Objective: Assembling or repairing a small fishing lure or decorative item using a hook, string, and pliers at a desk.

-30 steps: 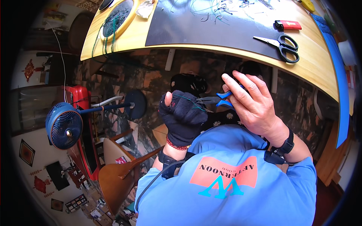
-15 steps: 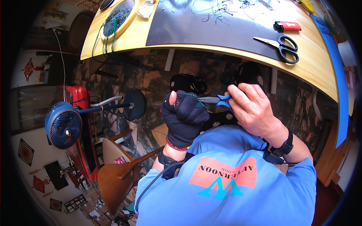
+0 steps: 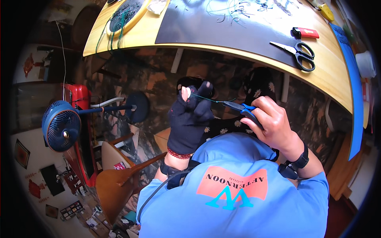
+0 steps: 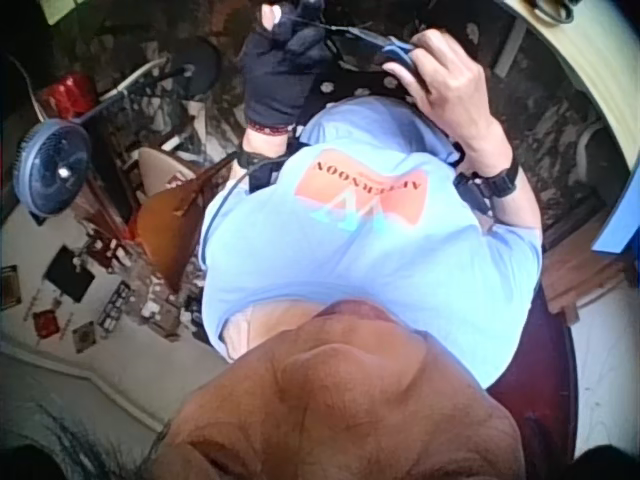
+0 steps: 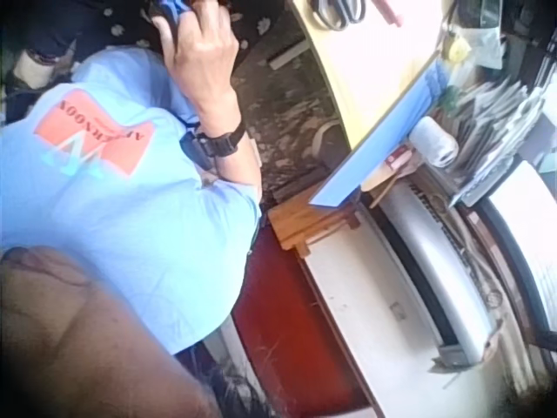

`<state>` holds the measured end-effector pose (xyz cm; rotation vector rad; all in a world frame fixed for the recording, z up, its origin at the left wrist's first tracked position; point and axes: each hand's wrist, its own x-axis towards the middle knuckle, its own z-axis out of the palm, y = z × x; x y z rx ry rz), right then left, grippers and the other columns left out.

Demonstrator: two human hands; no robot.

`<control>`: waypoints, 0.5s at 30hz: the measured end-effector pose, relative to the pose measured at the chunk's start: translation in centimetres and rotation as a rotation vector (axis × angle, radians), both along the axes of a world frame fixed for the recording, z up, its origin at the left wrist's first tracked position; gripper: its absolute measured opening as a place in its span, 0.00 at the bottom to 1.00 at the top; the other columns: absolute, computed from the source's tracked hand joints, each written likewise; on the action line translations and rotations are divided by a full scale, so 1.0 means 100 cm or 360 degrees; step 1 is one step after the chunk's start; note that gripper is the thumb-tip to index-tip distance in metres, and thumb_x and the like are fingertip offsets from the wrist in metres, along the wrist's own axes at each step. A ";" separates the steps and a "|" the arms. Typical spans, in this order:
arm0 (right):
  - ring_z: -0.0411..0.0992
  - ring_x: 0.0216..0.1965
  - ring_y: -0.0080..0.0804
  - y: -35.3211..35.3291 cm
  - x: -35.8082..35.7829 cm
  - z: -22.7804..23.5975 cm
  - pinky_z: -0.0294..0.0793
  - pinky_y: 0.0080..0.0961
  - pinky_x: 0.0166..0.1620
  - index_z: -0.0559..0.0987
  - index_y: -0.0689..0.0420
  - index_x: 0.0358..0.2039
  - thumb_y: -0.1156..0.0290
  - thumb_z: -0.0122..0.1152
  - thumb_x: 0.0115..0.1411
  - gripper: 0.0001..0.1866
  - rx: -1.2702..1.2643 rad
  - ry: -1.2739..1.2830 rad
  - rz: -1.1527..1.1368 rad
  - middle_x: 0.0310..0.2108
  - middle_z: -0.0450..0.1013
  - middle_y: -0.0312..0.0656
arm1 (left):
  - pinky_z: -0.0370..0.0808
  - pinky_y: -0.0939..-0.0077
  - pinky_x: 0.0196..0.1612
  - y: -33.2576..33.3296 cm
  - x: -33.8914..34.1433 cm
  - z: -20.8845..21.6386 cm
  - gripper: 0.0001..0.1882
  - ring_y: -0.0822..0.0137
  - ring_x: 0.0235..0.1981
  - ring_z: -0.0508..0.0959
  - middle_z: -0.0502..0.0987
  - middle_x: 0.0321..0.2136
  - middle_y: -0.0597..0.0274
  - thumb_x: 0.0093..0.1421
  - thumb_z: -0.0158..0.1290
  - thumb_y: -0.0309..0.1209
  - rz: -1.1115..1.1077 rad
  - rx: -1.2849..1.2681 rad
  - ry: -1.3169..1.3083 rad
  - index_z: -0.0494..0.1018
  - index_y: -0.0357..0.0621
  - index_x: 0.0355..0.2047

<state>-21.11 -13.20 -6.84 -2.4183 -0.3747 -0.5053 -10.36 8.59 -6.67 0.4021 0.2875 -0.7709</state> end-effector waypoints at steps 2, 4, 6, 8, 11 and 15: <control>0.69 0.27 0.43 0.002 0.001 -0.001 0.72 0.34 0.27 0.73 0.62 0.25 0.70 0.73 0.49 0.15 0.0069 0.0006 0.0006 0.29 0.68 0.45 | 0.60 0.81 0.24 -0.002 0.004 -0.006 0.19 0.79 0.20 0.61 0.61 0.20 0.71 0.73 0.42 0.43 -0.0066 -0.0270 -0.0006 0.62 0.51 0.24; 0.70 0.27 0.43 0.004 0.000 -0.001 0.72 0.34 0.27 0.73 0.62 0.25 0.70 0.73 0.50 0.15 0.0064 0.0021 0.0025 0.29 0.68 0.45 | 0.59 0.81 0.23 -0.004 0.008 -0.011 0.19 0.79 0.18 0.60 0.58 0.19 0.72 0.73 0.41 0.43 -0.0128 -0.0538 -0.0014 0.61 0.52 0.24; 0.70 0.27 0.43 0.006 -0.001 -0.003 0.72 0.34 0.27 0.73 0.62 0.25 0.71 0.73 0.50 0.14 0.0056 0.0032 0.0040 0.28 0.68 0.45 | 0.57 0.82 0.22 -0.005 0.012 -0.014 0.19 0.79 0.16 0.58 0.56 0.17 0.74 0.73 0.41 0.44 -0.0216 -0.0564 -0.0170 0.61 0.53 0.24; 0.70 0.26 0.43 0.008 -0.002 -0.006 0.71 0.35 0.27 0.73 0.63 0.25 0.72 0.72 0.52 0.13 0.0139 0.0064 -0.0041 0.27 0.68 0.46 | 0.56 0.82 0.21 -0.007 0.009 -0.012 0.19 0.79 0.15 0.57 0.55 0.17 0.74 0.72 0.41 0.44 -0.0155 -0.0504 -0.0153 0.61 0.54 0.23; 0.69 0.25 0.44 0.011 -0.003 -0.008 0.70 0.35 0.27 0.74 0.64 0.24 0.73 0.71 0.53 0.13 0.0207 0.0110 -0.0064 0.27 0.68 0.46 | 0.55 0.81 0.21 -0.006 0.008 -0.010 0.18 0.79 0.14 0.55 0.53 0.16 0.75 0.71 0.42 0.43 -0.0122 -0.0468 -0.0090 0.60 0.55 0.23; 0.69 0.25 0.44 0.011 -0.003 -0.012 0.70 0.35 0.27 0.75 0.64 0.25 0.73 0.71 0.53 0.12 0.0237 0.0110 -0.0062 0.26 0.69 0.47 | 0.55 0.81 0.20 -0.004 0.008 -0.013 0.17 0.79 0.14 0.54 0.53 0.16 0.75 0.70 0.43 0.42 -0.0084 -0.0513 0.0002 0.60 0.55 0.23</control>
